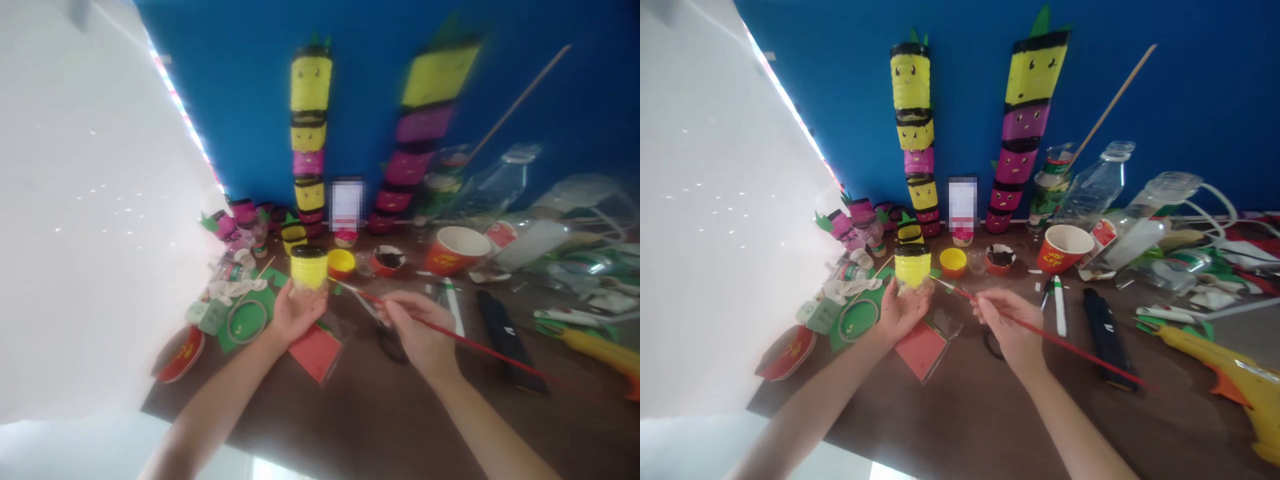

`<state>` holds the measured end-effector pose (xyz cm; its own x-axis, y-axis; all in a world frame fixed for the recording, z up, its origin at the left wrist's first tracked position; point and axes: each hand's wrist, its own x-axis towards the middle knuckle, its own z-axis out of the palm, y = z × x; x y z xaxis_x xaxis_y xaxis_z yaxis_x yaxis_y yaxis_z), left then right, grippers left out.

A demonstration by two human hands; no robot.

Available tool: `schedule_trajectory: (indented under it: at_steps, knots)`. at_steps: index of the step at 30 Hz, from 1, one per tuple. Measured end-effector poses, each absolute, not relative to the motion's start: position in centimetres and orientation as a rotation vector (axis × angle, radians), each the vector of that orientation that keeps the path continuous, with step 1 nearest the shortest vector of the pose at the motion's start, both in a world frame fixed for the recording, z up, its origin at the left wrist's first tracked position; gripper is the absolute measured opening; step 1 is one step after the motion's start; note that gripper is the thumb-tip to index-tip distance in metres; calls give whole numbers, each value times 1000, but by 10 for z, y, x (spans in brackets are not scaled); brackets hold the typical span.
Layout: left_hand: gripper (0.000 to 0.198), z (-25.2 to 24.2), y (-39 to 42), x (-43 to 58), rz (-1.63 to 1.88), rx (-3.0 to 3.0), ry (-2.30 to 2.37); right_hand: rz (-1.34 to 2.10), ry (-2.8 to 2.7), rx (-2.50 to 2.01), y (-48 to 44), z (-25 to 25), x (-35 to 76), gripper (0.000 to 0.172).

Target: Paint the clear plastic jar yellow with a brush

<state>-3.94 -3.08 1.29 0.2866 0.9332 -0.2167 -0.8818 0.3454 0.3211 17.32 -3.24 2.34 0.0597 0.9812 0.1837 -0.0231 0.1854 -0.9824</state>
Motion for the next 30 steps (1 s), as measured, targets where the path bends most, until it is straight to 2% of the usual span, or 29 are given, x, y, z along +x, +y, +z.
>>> schedule_trajectory:
  at_steps: [11, 23, 30]
  knots:
    - [45, 11, -31, -39, 1290, 131, 401, 891, -1534, -1038, -47, 44, 162, 15]
    - [49, 11, -30, -38, 1319, 107, 474, 824, -1588, -1022, -47, 41, 163, 18]
    - [45, 11, -29, -38, 1334, 129, 474, 813, -1633, -978, -50, 43, 160, 15]
